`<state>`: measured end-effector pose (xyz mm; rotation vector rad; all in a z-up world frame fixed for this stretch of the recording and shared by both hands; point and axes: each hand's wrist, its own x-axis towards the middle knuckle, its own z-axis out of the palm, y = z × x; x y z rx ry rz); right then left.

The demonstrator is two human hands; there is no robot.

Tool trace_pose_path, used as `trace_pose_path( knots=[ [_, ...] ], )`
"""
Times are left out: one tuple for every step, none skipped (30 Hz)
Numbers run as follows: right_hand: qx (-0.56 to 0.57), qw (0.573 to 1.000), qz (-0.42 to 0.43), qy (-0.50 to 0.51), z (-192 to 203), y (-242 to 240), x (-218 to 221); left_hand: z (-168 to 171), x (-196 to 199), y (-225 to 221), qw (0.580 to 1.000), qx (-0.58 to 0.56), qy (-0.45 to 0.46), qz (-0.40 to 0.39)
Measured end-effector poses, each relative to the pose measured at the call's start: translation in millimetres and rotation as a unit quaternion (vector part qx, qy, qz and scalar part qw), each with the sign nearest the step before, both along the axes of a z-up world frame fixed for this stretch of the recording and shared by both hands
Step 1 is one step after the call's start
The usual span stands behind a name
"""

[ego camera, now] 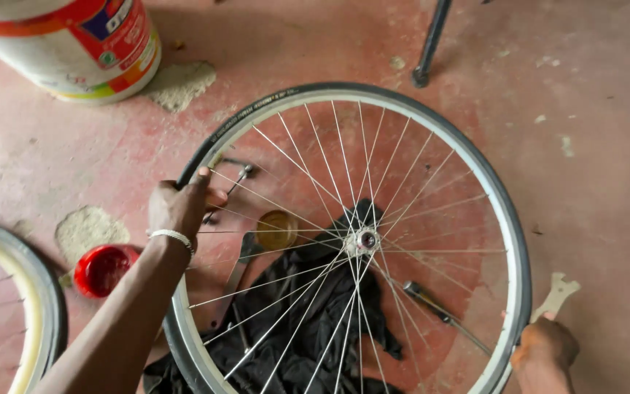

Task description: Applying grease to a bicycle wheel hub and cleaning it using a cloth and a small brush.

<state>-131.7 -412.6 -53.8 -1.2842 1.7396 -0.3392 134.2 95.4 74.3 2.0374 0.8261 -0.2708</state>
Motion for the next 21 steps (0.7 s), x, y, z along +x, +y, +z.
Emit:
trace_pose_path(
  knots=[
    [-0.003, 0.999, 0.025, -0.025, 11, -14, 9, 17, 6, -6, 0.997, -0.063, -0.022, 0.032],
    [-0.010, 0.999, 0.021, -0.033, 11, -48, 6, 29, 15, -13, 0.997, -0.069, -0.029, 0.027],
    [-0.113, 0.932, 0.191, 0.286, 3, -77, 5, 42, 22, -15, 0.995, -0.087, -0.044, 0.017],
    [-0.202, 0.734, 0.336, 0.555, -4, -105, 5, 57, 28, -17, 0.993, -0.104, -0.058, 0.006],
    [-0.204, 0.739, 0.327, 0.552, 42, -67, 39, 69, 33, -18, 0.992, -0.110, -0.065, -0.002],
    [-0.198, 0.818, 0.291, 0.454, 90, -25, 64, 83, 39, -19, 0.987, -0.122, -0.100, -0.022],
    [-0.192, 0.883, 0.256, 0.344, 138, 19, 86, 99, 46, -18, 0.981, -0.132, -0.138, -0.037],
    [-0.182, 0.931, 0.218, 0.227, 161, 26, 96, 126, 49, -23, 0.979, -0.134, -0.147, -0.040],
    [-0.169, 0.963, 0.181, 0.105, 186, 34, 105, 154, 49, -25, 0.971, -0.204, -0.124, -0.007],
    [-0.153, 0.978, 0.141, -0.019, 211, 42, 112, 183, 47, -28, 0.956, -0.273, -0.101, 0.025],
    [-0.134, 0.976, 0.100, -0.141, 213, 36, 118, 207, 49, -30, 0.955, -0.275, -0.108, 0.024],
    [-0.113, 0.957, 0.059, -0.261, 215, 31, 124, 232, 51, -32, 0.950, -0.304, -0.053, 0.048],
    [-0.090, 0.922, 0.018, -0.376, 218, 25, 127, 254, 50, -34, 0.940, -0.333, 0.004, 0.070],
    [-0.093, 0.920, 0.019, -0.380, 214, 9, 132, 249, 58, -26, 0.939, -0.336, 0.000, 0.069],
    [-0.011, 0.910, 0.084, -0.405, 208, -6, 134, 244, 64, -17, 0.914, -0.394, -0.030, 0.090],
    [0.072, 0.890, 0.148, -0.425, 201, -21, 136, 237, 69, -7, 0.884, -0.450, -0.059, 0.110],
    [0.076, 0.891, 0.150, -0.422, 207, -18, 134, 222, 73, 3, 0.885, -0.447, -0.058, 0.114],
    [0.118, 0.883, 0.152, -0.428, 210, -16, 131, 205, 76, 14, 0.864, -0.485, -0.056, 0.123],
    [0.163, 0.874, 0.155, -0.431, 209, -10, 128, 185, 77, 28, 0.842, -0.519, -0.052, 0.135],
    [0.171, 0.875, 0.155, -0.425, 186, -23, 105, 166, 69, 38, 0.845, -0.514, -0.050, 0.142],
    [0.184, 0.819, 0.228, -0.494, 160, -35, 87, 146, 64, 49, 0.832, -0.551, -0.065, -0.002]
  ],
)
